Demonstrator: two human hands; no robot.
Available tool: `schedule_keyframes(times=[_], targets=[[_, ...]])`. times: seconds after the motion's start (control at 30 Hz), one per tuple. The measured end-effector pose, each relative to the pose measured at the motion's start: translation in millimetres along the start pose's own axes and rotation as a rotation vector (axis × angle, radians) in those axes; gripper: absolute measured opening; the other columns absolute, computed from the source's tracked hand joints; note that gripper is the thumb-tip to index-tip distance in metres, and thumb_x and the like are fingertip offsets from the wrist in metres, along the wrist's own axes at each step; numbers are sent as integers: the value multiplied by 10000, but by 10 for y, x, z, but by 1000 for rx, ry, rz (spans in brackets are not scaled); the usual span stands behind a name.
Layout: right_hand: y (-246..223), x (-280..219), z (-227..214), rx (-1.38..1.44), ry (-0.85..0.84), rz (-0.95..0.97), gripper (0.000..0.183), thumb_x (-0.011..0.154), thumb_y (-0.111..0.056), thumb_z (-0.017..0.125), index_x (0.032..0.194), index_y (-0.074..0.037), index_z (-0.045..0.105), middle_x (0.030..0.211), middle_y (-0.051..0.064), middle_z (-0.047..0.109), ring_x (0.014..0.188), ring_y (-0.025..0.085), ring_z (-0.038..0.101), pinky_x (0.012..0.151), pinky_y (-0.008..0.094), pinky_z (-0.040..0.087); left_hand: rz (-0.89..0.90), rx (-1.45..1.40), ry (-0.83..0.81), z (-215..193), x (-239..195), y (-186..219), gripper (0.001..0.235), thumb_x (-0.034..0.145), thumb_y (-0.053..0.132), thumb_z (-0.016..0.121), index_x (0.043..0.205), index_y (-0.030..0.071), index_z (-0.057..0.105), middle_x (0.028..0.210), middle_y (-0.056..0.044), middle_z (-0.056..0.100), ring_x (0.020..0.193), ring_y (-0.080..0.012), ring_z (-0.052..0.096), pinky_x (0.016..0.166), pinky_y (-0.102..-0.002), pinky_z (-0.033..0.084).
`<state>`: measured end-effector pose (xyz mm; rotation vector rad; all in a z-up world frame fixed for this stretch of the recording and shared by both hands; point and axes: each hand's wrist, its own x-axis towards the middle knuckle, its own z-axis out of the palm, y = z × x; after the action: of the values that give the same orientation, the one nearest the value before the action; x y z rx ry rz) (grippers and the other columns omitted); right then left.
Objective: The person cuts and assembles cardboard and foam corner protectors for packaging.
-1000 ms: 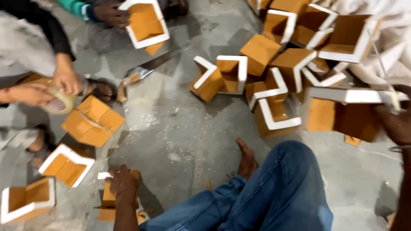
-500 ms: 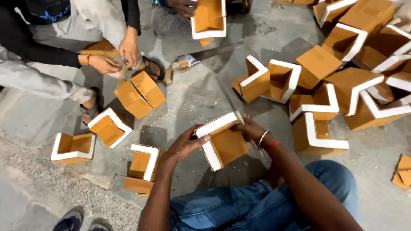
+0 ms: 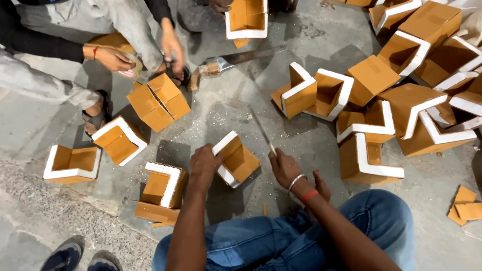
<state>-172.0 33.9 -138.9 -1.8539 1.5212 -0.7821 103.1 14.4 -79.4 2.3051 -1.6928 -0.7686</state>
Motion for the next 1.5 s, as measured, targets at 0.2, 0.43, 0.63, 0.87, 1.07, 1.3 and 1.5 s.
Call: schedule_keyframes(times=[0.2,0.43,0.63,0.87,1.07,1.3,1.5], targets=[[-585,-312,-31,-344,-264,59,302,1039,-325,464,1137,-52,546,765,235,689,753,470,673,690,596,511,93,54,3,91,294,-92,518,813,314,754,1267,77,676,1253,-203,684,1209,-360,624,1055,-448,477],[-546,-294,229,-386,-277,-29,325,1030,-306,435,1155,-20,525,793,221,722,757,453,689,705,586,520,122,-10,34,276,338,-200,569,840,321,741,1372,160,618,1266,-188,658,1232,-371,605,1064,-456,476],[-532,-281,307,-387,-301,5,329,1033,-309,421,1163,-24,521,806,224,722,762,450,697,722,575,534,136,-28,72,262,259,-146,561,845,293,733,1376,157,617,1268,-189,655,1206,-391,612,1044,-469,485],[-496,-268,450,-400,-292,16,263,1032,-295,444,1056,-42,513,794,235,720,737,454,694,695,576,541,68,103,29,96,141,39,541,839,315,736,1335,121,637,1287,-167,650,1224,-383,587,1047,-480,480],[-561,-243,417,-441,-346,50,264,1034,-300,448,1076,-45,503,802,236,719,747,440,709,696,550,559,-13,224,8,81,294,301,687,745,324,850,1281,-12,582,1314,-187,599,1231,-344,572,1080,-441,434],[-592,-243,355,-427,-353,9,273,1024,-297,451,1097,-40,507,794,225,727,753,438,711,701,551,548,2,146,13,491,553,86,381,773,172,803,1132,65,729,1207,-186,719,1156,-363,670,1017,-429,512],[-515,-122,519,-462,-420,92,285,1066,-300,416,1046,-41,532,808,228,726,771,434,715,737,537,553,68,159,4,457,567,68,325,763,177,809,1062,64,754,1113,-181,745,1108,-351,692,998,-435,514]])
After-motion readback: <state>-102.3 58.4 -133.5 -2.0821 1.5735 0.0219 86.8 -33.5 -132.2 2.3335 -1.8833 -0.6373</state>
